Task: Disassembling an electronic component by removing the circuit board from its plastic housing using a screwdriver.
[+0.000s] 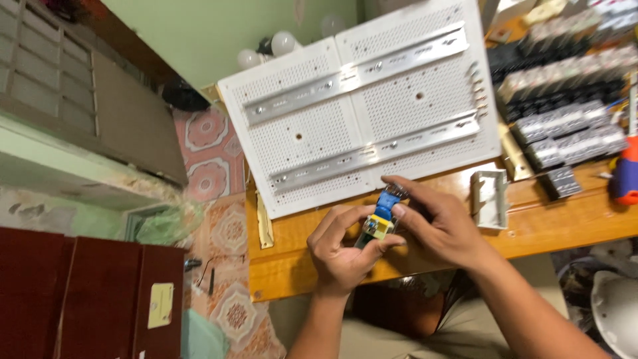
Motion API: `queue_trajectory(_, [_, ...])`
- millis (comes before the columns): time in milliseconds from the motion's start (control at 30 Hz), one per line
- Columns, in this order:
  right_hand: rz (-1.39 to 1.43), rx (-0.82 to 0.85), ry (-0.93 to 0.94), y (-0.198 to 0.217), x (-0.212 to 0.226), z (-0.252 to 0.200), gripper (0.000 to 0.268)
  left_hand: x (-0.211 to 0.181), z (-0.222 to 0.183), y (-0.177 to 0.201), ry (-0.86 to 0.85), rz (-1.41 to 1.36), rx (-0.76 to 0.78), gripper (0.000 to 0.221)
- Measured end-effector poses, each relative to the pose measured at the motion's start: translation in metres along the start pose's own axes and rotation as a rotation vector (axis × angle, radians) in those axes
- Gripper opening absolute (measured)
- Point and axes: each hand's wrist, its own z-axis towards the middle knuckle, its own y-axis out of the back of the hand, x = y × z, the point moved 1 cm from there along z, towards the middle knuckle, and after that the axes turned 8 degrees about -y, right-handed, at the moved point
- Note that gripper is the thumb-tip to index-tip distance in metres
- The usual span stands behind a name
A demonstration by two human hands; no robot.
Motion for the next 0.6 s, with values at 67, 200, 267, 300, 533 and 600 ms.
queue_trajectory(67, [-0.071, 0.033, 0.004, 0.0, -0.01, -0.001, 0.051, -0.004, -0.002, 0.002, -0.002, 0.04, 0.063, 0.046])
queue_trajectory(200, [-0.084, 0.058, -0.037, 0.0, -0.013, -0.004, 0.05, -0.007, -0.001, 0.002, 0.008, 0.074, 0.136, 0.04])
queue_trajectory(267, [-0.059, 0.056, -0.055, 0.0, -0.009, -0.006, 0.049, -0.008, -0.001, 0.002, 0.011, 0.06, 0.14, 0.037])
queue_trajectory(300, [-0.026, 0.058, -0.077, 0.0, -0.007, -0.006, 0.047, -0.008, -0.001, 0.002, 0.019, 0.05, 0.149, 0.034])
queue_trajectory(533, [-0.067, 0.044, -0.036, 0.001, -0.008, -0.006, 0.045, -0.006, -0.004, 0.001, 0.034, 0.059, 0.176, 0.032])
queue_trajectory(600, [-0.065, 0.04, -0.049, 0.001, -0.007, -0.006, 0.042, -0.005, -0.006, 0.001, 0.06, 0.06, 0.173, 0.031])
